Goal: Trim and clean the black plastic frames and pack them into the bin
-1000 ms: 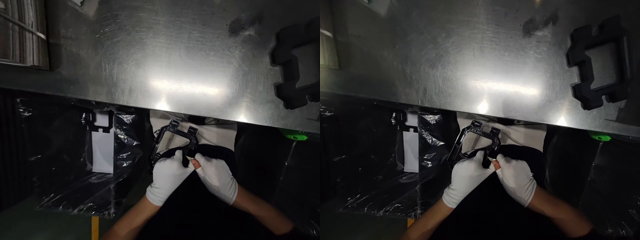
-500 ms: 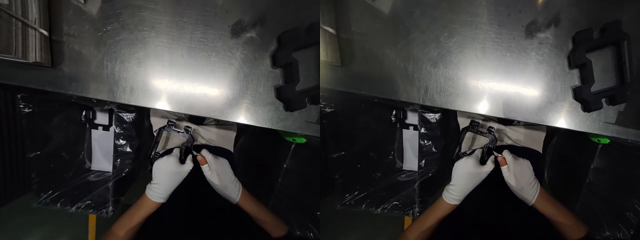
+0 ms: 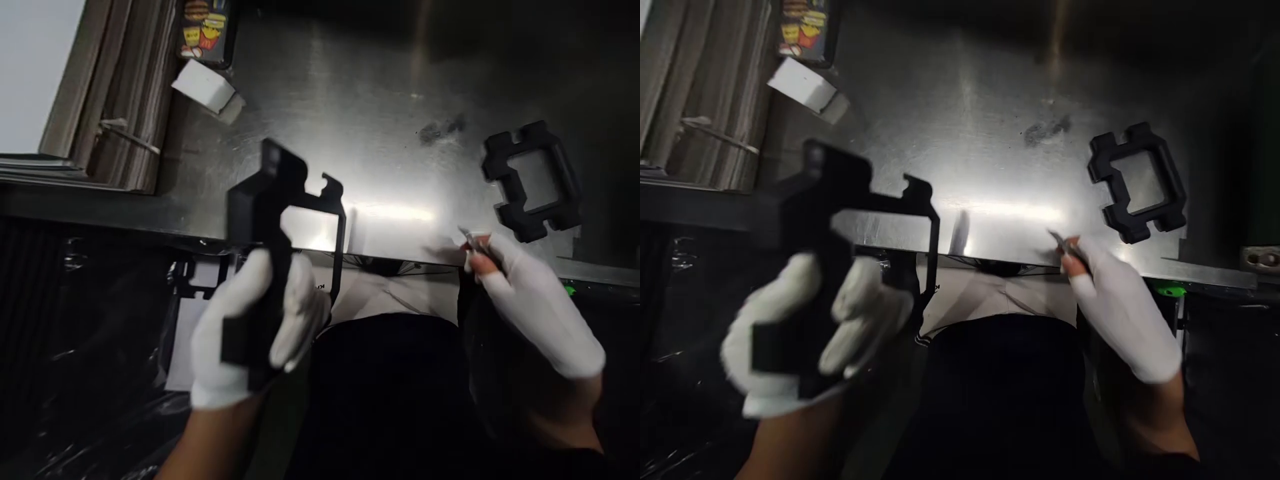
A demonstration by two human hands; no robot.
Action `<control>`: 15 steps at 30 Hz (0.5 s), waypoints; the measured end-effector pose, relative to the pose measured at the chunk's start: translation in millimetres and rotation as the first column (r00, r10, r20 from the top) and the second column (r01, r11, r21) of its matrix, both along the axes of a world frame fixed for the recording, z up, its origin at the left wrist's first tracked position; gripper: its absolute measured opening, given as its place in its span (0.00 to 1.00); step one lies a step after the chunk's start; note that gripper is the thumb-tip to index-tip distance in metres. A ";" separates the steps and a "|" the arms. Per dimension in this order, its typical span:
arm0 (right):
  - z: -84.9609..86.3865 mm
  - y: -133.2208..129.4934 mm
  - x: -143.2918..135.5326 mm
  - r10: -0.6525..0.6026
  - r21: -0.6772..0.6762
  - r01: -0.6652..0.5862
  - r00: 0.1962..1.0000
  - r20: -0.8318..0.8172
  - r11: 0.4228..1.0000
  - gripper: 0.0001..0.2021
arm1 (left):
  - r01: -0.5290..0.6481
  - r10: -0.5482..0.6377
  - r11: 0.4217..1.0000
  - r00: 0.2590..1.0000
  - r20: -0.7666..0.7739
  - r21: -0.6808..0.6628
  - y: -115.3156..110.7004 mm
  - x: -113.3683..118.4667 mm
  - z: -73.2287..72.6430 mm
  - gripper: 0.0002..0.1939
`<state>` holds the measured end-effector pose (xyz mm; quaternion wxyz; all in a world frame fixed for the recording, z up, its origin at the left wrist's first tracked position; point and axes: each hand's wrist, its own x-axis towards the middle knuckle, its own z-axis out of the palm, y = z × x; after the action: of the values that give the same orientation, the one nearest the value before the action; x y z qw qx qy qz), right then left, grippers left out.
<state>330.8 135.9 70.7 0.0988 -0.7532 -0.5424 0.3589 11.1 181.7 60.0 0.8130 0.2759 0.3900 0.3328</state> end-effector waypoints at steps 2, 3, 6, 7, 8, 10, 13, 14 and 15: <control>-6.6 27.9 -5.1 -0.031 0.131 0.012 0.989 0.144 0.991 0.13 | 0.019 -0.024 0.997 0.998 0.066 0.073 29.8 24.0 1.9 0.28; -11.2 39.4 -5.3 0.002 0.136 -0.024 0.987 0.158 0.990 0.12 | 0.036 -0.042 0.996 0.996 0.075 0.088 40.1 33.3 1.1 0.28; -20.7 58.5 4.5 0.185 0.006 -0.185 0.982 0.039 0.983 0.14 | 0.087 -0.089 0.995 0.995 0.039 0.049 55.1 47.2 -5.4 0.29; -21.5 59.7 8.5 0.215 -0.022 -0.215 0.976 -0.018 0.976 0.17 | 0.099 -0.100 0.994 0.995 0.030 0.036 56.8 48.0 -7.7 0.29; -21.6 59.0 11.0 0.220 -0.021 -0.221 0.973 -0.065 0.975 0.18 | 0.110 -0.111 0.994 0.994 0.025 0.028 57.8 47.8 -9.4 0.29; -22.3 54.5 7.8 0.202 0.041 -0.199 0.975 -0.088 0.979 0.17 | 0.127 -0.127 0.992 0.991 0.031 0.021 59.1 46.0 -11.1 0.29; -29.2 47.4 -19.9 0.227 0.148 -0.229 0.973 0.031 0.962 0.15 | 0.137 -0.137 0.990 0.990 0.028 0.024 60.7 44.8 -10.1 0.29; -32.6 45.8 -33.0 0.274 0.155 -0.283 0.959 0.072 0.947 0.15 | 0.136 -0.136 0.990 0.990 0.021 0.027 61.0 45.2 -9.6 0.29; -35.9 44.4 -46.5 0.334 0.153 -0.348 0.936 0.110 0.925 0.15 | 0.136 -0.137 0.990 0.990 0.013 0.028 61.1 45.7 -9.2 0.28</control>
<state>284.3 180.4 34.8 0.0762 -0.6501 -0.6974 0.2918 56.8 242.8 50.8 0.8331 0.3103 0.3595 0.2836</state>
